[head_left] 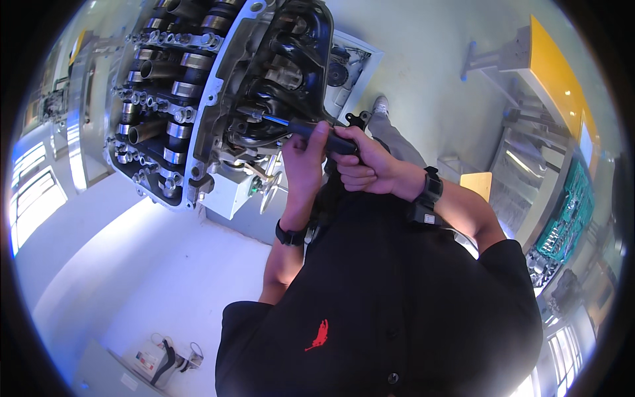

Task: The person fits an intake manifold onto an engine cylinder head and inserts bolts by hand. They then use a socket wrench to tighten the bolts and use a probe tool to reach into the assembly.

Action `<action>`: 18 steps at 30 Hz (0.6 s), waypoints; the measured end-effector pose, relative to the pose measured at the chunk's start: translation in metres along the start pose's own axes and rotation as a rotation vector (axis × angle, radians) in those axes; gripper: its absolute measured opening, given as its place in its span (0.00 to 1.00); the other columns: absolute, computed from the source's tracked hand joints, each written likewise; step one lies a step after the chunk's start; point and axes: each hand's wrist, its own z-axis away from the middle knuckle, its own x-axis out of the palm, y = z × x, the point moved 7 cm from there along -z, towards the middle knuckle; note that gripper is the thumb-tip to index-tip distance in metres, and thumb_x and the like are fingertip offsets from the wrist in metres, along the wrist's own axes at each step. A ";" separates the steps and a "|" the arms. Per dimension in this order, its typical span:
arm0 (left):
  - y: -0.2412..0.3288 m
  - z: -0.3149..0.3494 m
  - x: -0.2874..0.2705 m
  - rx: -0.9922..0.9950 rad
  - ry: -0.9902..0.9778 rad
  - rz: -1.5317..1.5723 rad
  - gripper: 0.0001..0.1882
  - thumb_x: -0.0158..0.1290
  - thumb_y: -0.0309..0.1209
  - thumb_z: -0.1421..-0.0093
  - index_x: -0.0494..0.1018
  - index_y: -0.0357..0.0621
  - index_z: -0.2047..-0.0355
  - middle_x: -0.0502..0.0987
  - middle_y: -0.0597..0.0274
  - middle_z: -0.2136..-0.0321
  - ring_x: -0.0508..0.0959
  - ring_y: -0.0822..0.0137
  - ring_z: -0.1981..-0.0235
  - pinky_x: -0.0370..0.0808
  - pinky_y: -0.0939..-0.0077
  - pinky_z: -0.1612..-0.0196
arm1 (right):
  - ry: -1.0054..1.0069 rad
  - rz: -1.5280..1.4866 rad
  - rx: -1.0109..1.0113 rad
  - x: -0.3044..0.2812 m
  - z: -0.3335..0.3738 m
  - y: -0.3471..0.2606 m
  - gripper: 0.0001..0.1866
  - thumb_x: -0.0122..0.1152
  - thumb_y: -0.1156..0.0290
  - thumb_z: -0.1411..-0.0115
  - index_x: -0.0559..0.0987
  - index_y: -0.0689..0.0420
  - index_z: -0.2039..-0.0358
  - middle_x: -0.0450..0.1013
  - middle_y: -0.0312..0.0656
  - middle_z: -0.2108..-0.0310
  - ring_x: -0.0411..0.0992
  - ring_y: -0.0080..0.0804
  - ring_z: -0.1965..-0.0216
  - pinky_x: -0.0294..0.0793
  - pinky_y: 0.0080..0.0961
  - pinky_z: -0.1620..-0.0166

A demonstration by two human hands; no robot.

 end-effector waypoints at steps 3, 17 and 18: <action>0.001 0.004 0.000 -0.025 0.038 0.008 0.14 0.56 0.39 0.44 0.69 0.43 0.80 0.64 0.76 0.88 0.58 0.85 0.87 0.50 0.86 0.84 | -0.073 -0.097 0.003 0.001 -0.003 0.009 0.27 0.36 0.43 0.40 0.59 0.47 0.89 0.47 0.26 0.98 0.45 0.16 0.97 0.44 0.13 0.90; -0.003 -0.004 -0.003 -0.069 0.009 -0.055 0.13 0.55 0.39 0.44 0.74 0.40 0.74 0.62 0.78 0.88 0.56 0.85 0.87 0.48 0.85 0.84 | 0.298 0.637 -0.359 -0.020 0.004 -0.029 0.27 0.39 0.45 0.39 0.69 0.56 0.81 0.55 0.31 0.95 0.54 0.22 0.94 0.53 0.21 0.86; -0.002 -0.005 0.002 -0.057 -0.018 -0.007 0.13 0.54 0.38 0.43 0.74 0.39 0.70 0.64 0.76 0.86 0.57 0.85 0.86 0.50 0.86 0.83 | 0.536 1.078 -0.654 -0.010 0.022 -0.053 0.27 0.41 0.47 0.39 0.71 0.59 0.78 0.59 0.35 0.94 0.58 0.25 0.92 0.58 0.23 0.84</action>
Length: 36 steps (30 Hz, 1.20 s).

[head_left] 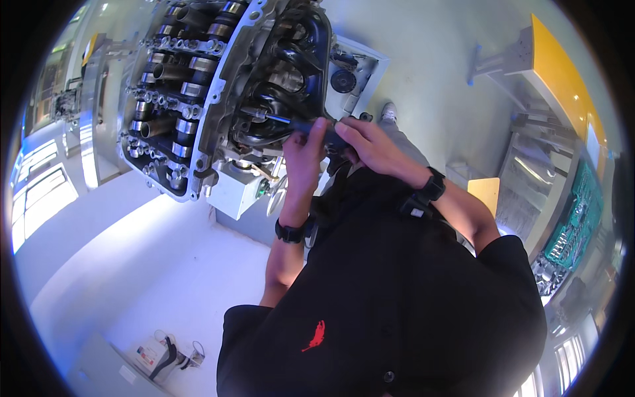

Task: The person fits an intake manifold onto an engine cylinder head and inserts bolts by hand. They then use a socket wrench to tighten the bolts and use a probe tool to reach into the assembly.

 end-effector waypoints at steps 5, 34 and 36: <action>-0.003 -0.005 0.017 0.125 -0.245 0.427 0.20 0.52 0.38 0.43 0.68 0.37 0.55 0.71 0.67 0.71 0.65 0.81 0.76 0.59 0.87 0.77 | -0.199 0.679 -0.195 -0.005 0.000 -0.037 0.24 0.48 0.52 0.41 0.74 0.63 0.76 0.65 0.44 0.88 0.63 0.26 0.85 0.64 0.27 0.77; -0.011 -0.013 0.020 0.288 0.191 0.261 0.08 0.44 0.29 0.47 0.64 0.40 0.82 0.64 0.63 0.83 0.65 0.74 0.81 0.62 0.81 0.77 | -0.244 -0.003 0.127 0.008 0.003 0.009 0.26 0.43 0.52 0.38 0.71 0.61 0.84 0.62 0.32 0.88 0.57 0.18 0.84 0.57 0.22 0.79; 0.000 -0.011 0.019 0.437 0.171 0.063 0.13 0.44 0.36 0.43 0.64 0.40 0.79 0.65 0.64 0.81 0.65 0.74 0.80 0.63 0.81 0.77 | -0.201 0.108 0.033 0.004 0.002 -0.001 0.25 0.44 0.54 0.38 0.72 0.60 0.83 0.62 0.33 0.88 0.57 0.18 0.85 0.56 0.21 0.80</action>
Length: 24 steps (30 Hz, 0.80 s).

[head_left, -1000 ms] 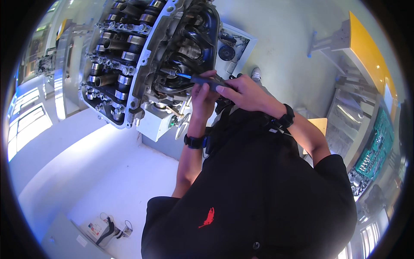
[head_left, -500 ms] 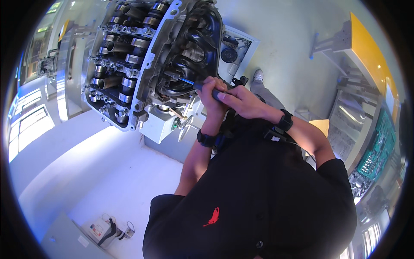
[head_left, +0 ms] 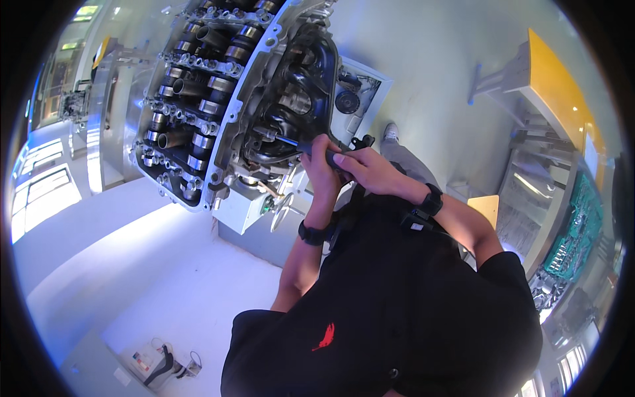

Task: The person fits an intake manifold onto an engine cylinder head and inserts bolts by hand. They then use a socket wrench to tighten the bolts and use a probe tool to reach into the assembly.

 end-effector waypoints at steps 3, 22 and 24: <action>-0.015 0.020 0.009 -0.463 -0.073 0.317 0.26 0.33 0.54 0.38 0.66 0.42 0.71 0.66 0.62 0.78 0.65 0.71 0.82 0.63 0.79 0.76 | 0.029 0.189 -0.094 -0.016 0.008 -0.021 0.22 0.46 0.57 0.39 0.73 0.61 0.80 0.63 0.34 0.89 0.59 0.19 0.86 0.58 0.21 0.80; -0.007 0.011 0.065 -0.186 0.207 0.559 0.10 0.41 0.28 0.37 0.65 0.37 0.58 0.72 0.48 0.58 0.78 0.58 0.63 0.77 0.71 0.58 | -0.118 0.164 -0.284 -0.220 0.050 -0.053 0.28 0.47 0.48 0.46 0.73 0.65 0.83 0.68 0.38 0.89 0.67 0.22 0.88 0.66 0.16 0.82; -0.007 0.001 0.074 -0.175 0.231 0.572 0.12 0.41 0.28 0.37 0.66 0.35 0.56 0.71 0.49 0.55 0.75 0.58 0.57 0.74 0.69 0.53 | -0.153 0.150 -0.269 -0.221 0.045 -0.054 0.27 0.47 0.50 0.46 0.74 0.65 0.83 0.68 0.38 0.90 0.67 0.22 0.88 0.66 0.16 0.82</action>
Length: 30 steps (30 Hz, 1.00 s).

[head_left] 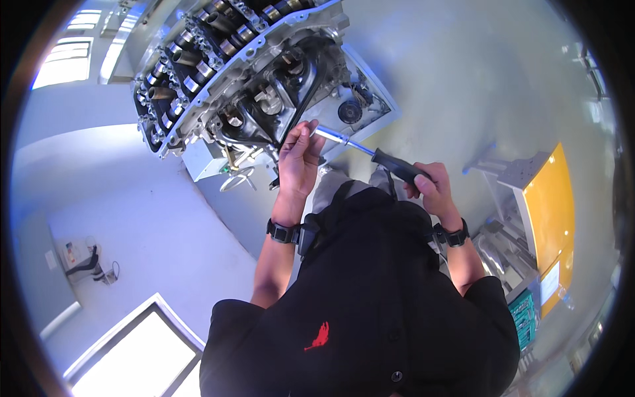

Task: The person fits an intake manifold onto an engine cylinder head and inserts bolts by hand. They then use a socket wrench to tighten the bolts and use a probe tool to reach into the assembly.

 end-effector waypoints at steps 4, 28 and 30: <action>-0.017 -0.008 0.015 -0.155 0.067 0.295 0.16 0.35 0.28 0.35 0.61 0.30 0.50 0.64 0.48 0.48 0.64 0.56 0.45 0.61 0.65 0.40 | -0.034 0.036 0.042 -0.004 -0.010 0.006 0.22 0.48 0.56 0.45 0.73 0.64 0.83 0.67 0.36 0.90 0.66 0.21 0.88 0.64 0.17 0.82; -0.017 -0.045 0.056 -0.119 -0.050 0.362 0.13 0.42 0.41 0.37 0.64 0.48 0.58 0.67 0.57 0.50 0.67 0.58 0.47 0.65 0.62 0.43 | 0.142 0.380 -0.081 0.012 -0.027 -0.004 0.12 0.56 0.65 0.49 0.72 0.61 0.81 0.61 0.45 0.90 0.63 0.41 0.88 0.61 0.29 0.82; -0.009 -0.046 0.061 -0.102 -0.072 0.312 0.13 0.40 0.41 0.36 0.64 0.49 0.58 0.67 0.56 0.50 0.68 0.57 0.48 0.66 0.61 0.45 | 0.170 0.372 -0.077 0.016 -0.030 -0.004 0.12 0.57 0.64 0.49 0.72 0.61 0.80 0.61 0.45 0.90 0.63 0.41 0.88 0.61 0.30 0.82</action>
